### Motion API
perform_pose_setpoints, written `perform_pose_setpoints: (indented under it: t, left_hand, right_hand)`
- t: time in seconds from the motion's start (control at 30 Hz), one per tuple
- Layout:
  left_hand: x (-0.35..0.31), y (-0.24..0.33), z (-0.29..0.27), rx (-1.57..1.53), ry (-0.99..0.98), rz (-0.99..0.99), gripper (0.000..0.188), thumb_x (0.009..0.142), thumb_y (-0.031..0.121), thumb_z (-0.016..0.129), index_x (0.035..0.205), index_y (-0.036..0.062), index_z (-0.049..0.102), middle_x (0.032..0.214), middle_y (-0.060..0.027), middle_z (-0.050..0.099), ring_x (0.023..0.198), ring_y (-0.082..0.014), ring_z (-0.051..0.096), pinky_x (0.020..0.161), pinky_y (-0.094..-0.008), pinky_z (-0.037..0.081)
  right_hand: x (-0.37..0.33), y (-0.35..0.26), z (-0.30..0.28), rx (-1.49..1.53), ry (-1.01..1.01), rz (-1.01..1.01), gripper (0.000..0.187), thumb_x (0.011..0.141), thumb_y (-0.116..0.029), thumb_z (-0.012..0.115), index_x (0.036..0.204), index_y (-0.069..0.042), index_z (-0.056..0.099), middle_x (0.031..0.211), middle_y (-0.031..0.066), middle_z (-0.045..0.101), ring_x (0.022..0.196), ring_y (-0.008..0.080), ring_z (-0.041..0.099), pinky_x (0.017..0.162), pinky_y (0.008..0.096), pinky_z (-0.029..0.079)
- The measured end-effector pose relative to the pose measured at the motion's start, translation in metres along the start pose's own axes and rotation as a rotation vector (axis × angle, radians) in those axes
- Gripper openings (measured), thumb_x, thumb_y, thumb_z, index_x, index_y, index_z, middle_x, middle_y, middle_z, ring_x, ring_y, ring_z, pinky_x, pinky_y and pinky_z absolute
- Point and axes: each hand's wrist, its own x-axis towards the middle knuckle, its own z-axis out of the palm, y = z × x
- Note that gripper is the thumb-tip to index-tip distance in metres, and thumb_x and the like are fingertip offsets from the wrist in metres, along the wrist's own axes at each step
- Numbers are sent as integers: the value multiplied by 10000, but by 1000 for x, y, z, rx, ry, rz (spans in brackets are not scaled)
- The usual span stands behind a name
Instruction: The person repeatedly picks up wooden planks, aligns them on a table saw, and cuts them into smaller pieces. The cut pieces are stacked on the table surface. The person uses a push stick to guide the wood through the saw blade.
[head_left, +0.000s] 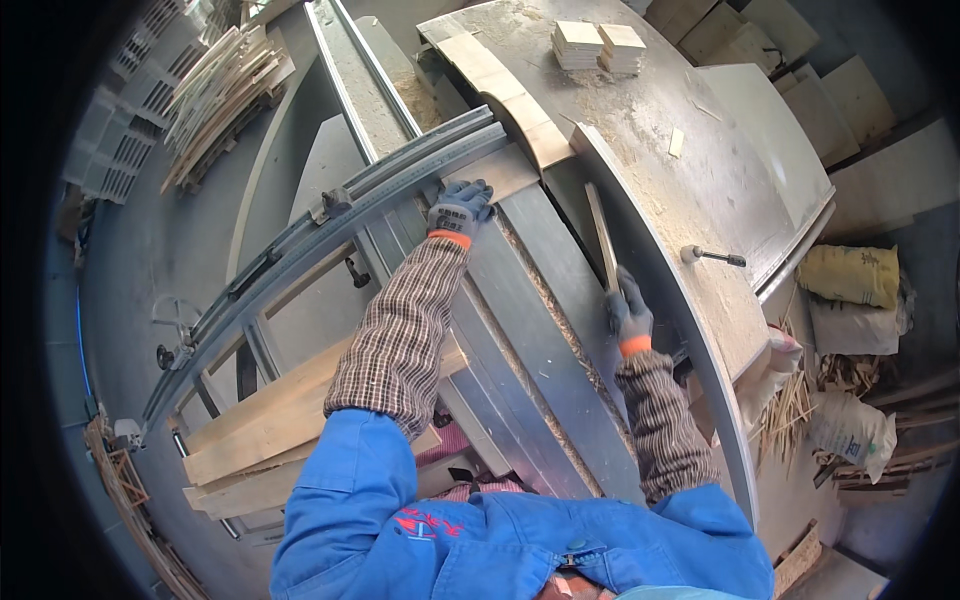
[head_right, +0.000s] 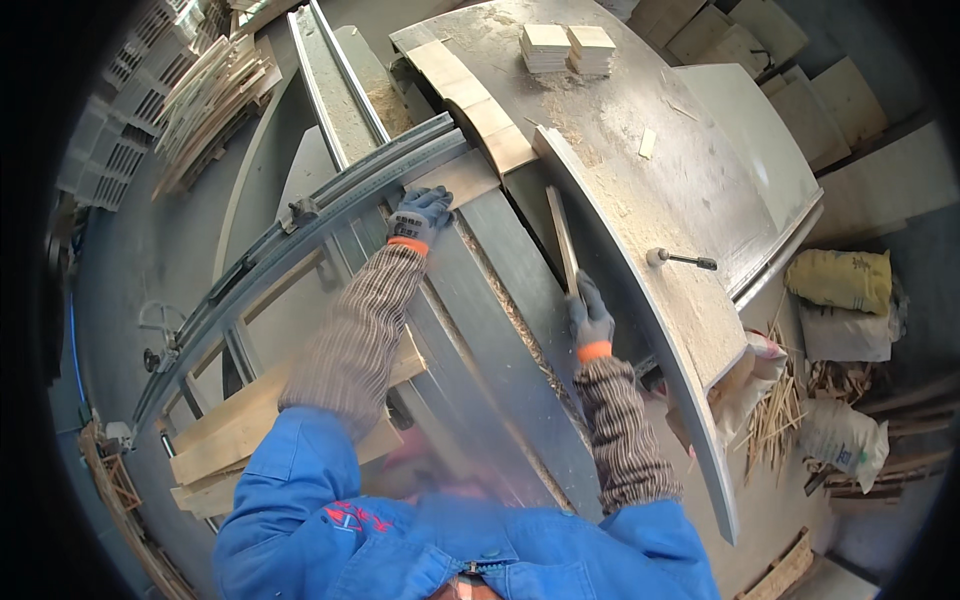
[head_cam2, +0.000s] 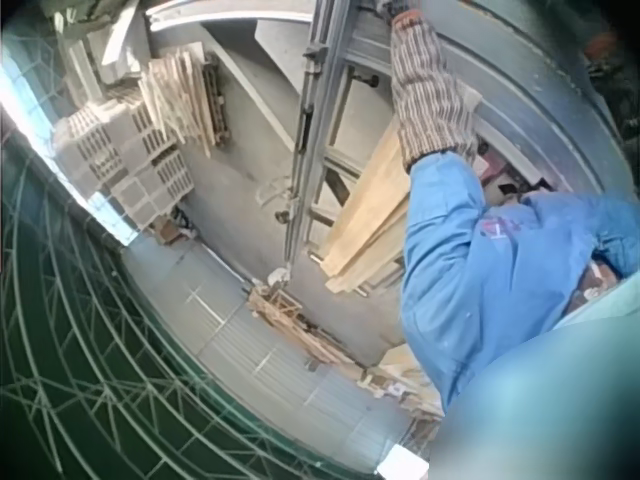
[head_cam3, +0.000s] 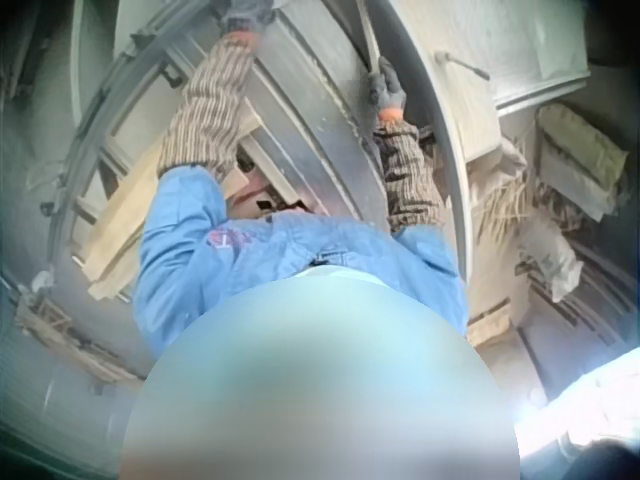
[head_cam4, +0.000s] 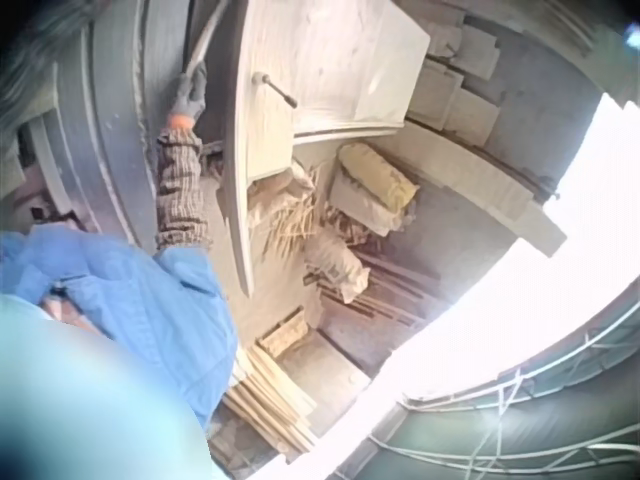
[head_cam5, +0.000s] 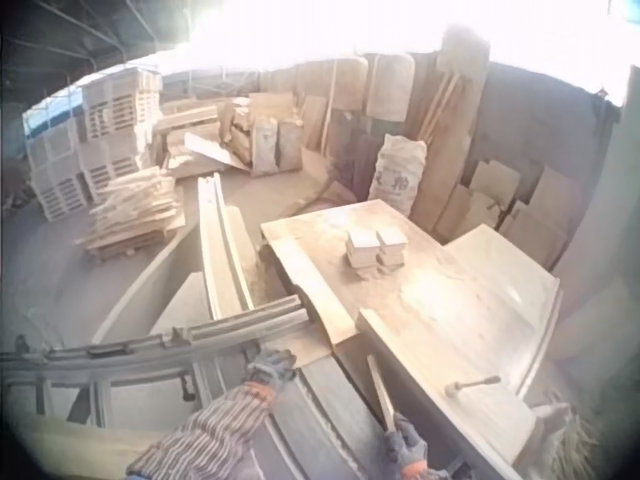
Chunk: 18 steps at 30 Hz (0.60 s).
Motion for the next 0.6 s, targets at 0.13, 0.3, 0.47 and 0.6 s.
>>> perform_pose_setpoints:
  t: [0.13, 0.3, 0.47, 0.6]
  left_hand:
    - [-13, -2, 1, -100, 85, 93, 312, 787, 119, 757, 1097, 94, 748, 1182, -94, 720, 1072, -299, 648, 957, -386, 536]
    - [-30, 14, -6, -120, 100, 301, 280, 779, 70, 759, 1057, 43, 731, 1137, -131, 717, 1001, -289, 674, 879, -374, 581]
    - [-42, 29, -13, -298, 16, 280, 348, 780, 82, 771, 1123, 86, 708, 1207, -117, 695, 1120, -326, 629, 961, -424, 538]
    - [-37, 49, -23, -165, -73, 166, 559, 804, 258, 781, 1309, 85, 612, 1338, -141, 605, 1199, -347, 566, 1067, -430, 450]
  right_hand:
    - [-41, 20, -28, 65, 37, -31, 454, 930, -109, 661, 1365, -3, 590, 1393, 116, 609, 1290, 180, 553, 1103, 310, 403]
    - [-61, 27, -47, 1, 16, -65, 462, 934, -120, 668, 1372, -3, 584, 1394, 142, 607, 1302, 217, 556, 1110, 322, 406]
    - [-77, 18, -50, -190, -128, -167, 477, 942, -124, 661, 1395, -12, 565, 1403, 153, 593, 1327, 221, 529, 1118, 322, 388]
    - [-74, 4, -43, -195, -204, -282, 448, 947, -139, 650, 1355, 31, 573, 1397, 195, 589, 1319, 271, 545, 1118, 350, 401]
